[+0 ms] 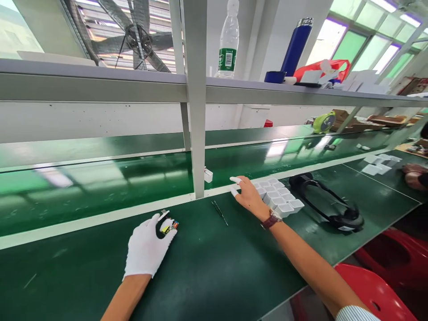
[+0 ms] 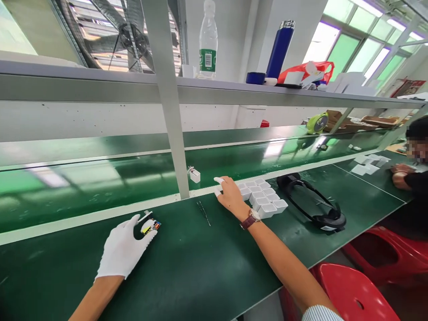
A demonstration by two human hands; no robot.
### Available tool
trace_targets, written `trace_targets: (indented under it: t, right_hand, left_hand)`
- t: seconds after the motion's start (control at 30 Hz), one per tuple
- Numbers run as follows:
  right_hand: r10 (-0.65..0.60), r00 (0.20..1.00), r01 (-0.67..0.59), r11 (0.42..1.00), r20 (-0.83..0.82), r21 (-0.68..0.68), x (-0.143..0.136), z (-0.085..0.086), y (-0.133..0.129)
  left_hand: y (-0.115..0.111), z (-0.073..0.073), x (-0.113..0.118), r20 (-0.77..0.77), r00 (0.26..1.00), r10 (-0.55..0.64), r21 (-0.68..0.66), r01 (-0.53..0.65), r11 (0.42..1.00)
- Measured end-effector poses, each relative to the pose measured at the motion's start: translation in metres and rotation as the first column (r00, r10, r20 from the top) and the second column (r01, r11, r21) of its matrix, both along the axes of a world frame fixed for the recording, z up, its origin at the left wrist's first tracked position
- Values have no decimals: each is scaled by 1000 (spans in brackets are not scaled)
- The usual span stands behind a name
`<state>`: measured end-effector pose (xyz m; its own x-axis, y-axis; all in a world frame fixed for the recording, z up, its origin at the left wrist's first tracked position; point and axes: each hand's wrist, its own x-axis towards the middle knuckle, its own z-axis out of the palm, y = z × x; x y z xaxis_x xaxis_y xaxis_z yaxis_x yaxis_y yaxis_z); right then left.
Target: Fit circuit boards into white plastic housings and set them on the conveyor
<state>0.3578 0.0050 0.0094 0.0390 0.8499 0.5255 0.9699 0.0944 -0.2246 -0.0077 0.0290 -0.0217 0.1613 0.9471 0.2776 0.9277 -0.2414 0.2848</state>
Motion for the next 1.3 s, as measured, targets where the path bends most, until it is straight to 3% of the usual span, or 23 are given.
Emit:
trace_targets:
  t: [0.1, 0.2, 0.37, 0.53, 0.6, 0.7, 0.77, 0.87, 0.97, 1.07, 1.17, 1.3]
  right_hand:
    - [-96, 986, 106, 992, 139, -65, 29, 6, -38]
    - [-143, 958, 176, 977, 249, -116, 50, 1, -61]
    - [-135, 924, 196, 971, 358, -139, 59, -10, -68]
    - [-78, 906, 147, 980, 416, -135, 55, -3, -69]
    - [-2, 910, 58, 991, 415, -124, 43, 4, -71]
    - [230, 912, -226, 973, 339, -51, 5, 15, -74]
    - [418, 865, -430, 902, 278, -19, -34, 18, -76]
    - [625, 742, -627, 775, 241, -78, -98, 16, -81]
    - [747, 600, -735, 656, 285, -172, -148, 10, -86]
    - [807, 519, -788, 580, 284, -208, -169, 8, -87]
    - [807, 563, -798, 587, 177, -137, -165, 11, -79]
    - [725, 688, -725, 688, -16, -34, -145, 10, -48]
  left_hand:
    - [-4, 4, 8, -29, 1000, 2, -136, -6, 991]
    - [-9, 6, 17, 4, 999, -36, -168, 36, 985]
    - [-11, 5, 19, 19, 1000, -3, -129, 6, 992]
    - [-12, 4, 14, -1, 999, -39, -134, 38, 990]
    - [-12, 4, 15, 29, 999, -33, -129, 36, 991]
    - [-11, 4, 18, 88, 996, -32, -110, 42, 993]
    - [-10, 3, 19, 134, 990, -48, -100, 62, 993]
    - [-8, -3, 13, 191, 978, -81, -97, 101, 990]
    - [-5, -10, 2, 250, 957, -145, -97, 174, 980]
    - [-3, -10, -8, 281, 939, -198, -97, 233, 968]
    - [-2, -5, -10, 277, 942, -191, -81, 221, 972]
    - [-4, 1, -1, 161, 983, -90, -116, 109, 987]
